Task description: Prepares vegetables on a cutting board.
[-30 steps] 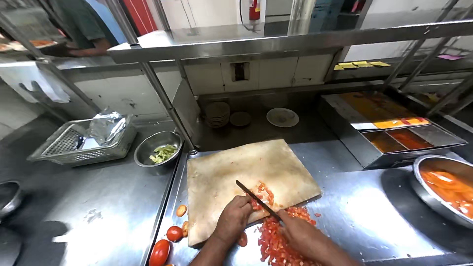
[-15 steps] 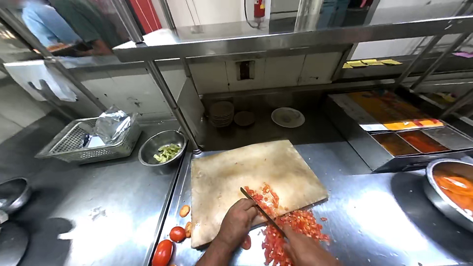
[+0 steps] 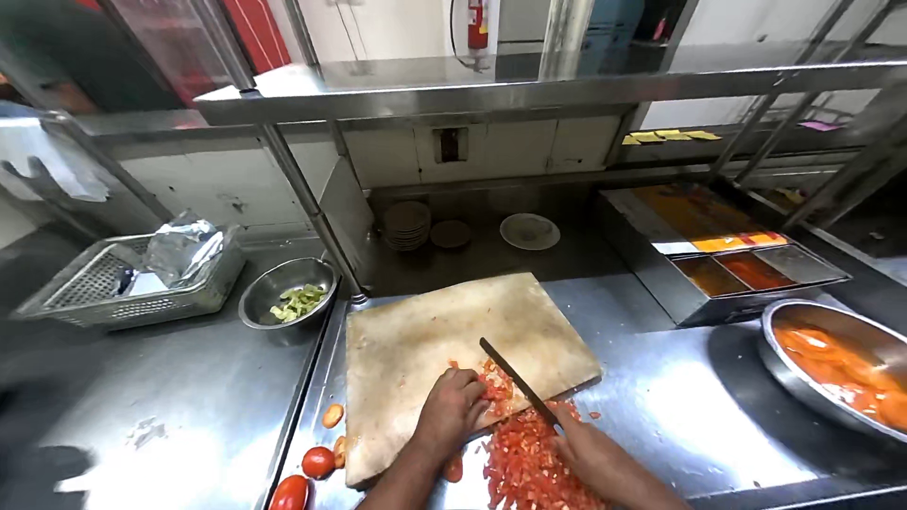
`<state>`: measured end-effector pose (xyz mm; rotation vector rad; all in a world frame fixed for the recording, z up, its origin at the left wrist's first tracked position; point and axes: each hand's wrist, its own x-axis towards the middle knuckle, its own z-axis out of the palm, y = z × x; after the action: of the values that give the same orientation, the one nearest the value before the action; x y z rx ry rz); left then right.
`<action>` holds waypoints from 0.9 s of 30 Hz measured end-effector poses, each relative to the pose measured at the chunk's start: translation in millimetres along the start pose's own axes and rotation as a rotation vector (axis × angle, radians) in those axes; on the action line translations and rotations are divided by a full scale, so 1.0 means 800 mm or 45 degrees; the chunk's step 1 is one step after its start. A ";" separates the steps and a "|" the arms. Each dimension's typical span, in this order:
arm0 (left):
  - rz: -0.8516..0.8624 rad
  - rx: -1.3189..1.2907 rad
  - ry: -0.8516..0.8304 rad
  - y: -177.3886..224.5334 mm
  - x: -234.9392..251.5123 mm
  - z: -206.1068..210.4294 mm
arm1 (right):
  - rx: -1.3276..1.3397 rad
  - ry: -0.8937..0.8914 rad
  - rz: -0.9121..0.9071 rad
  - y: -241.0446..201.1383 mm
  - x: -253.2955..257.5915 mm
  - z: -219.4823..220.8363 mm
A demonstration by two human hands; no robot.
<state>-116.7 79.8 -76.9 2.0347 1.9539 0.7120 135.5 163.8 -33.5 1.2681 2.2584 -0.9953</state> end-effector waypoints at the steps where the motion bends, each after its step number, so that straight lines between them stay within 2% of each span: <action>1: -0.001 0.045 0.001 0.007 0.003 0.003 | -0.035 -0.018 -0.004 -0.005 -0.005 -0.012; 4: 0.051 0.107 0.127 0.016 0.009 0.020 | -0.116 -0.098 0.068 -0.034 -0.041 -0.032; 8: 0.081 0.093 0.185 0.010 0.008 0.032 | -0.037 0.001 0.076 -0.029 -0.011 0.021; 11: 0.089 0.030 0.185 0.009 0.003 0.030 | -0.048 -0.029 -0.010 -0.024 0.002 -0.012; 14: 0.124 -0.042 0.225 0.008 0.003 0.028 | -0.136 -0.144 0.047 -0.046 -0.042 -0.043; 16: 0.149 -0.055 0.226 0.009 0.004 0.031 | -0.098 -0.139 0.100 -0.054 -0.053 -0.015; 19: 0.173 -0.067 0.232 0.008 0.005 0.032 | -0.032 -0.007 0.089 -0.041 -0.011 0.029; 21: 0.183 -0.066 0.239 0.006 0.006 0.032 | -0.066 -0.020 0.028 -0.038 0.003 0.006; 24: 0.215 -0.049 0.270 0.004 0.007 0.031 | -0.127 -0.131 0.052 -0.055 -0.035 -0.032; 27: 0.206 -0.049 0.253 0.004 0.007 0.030 | -0.072 -0.123 0.107 -0.065 -0.049 0.004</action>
<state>-102.0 88.6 -94.6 2.1918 1.8725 1.0158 112.2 119.9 9.0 1.2528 2.1275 -0.9356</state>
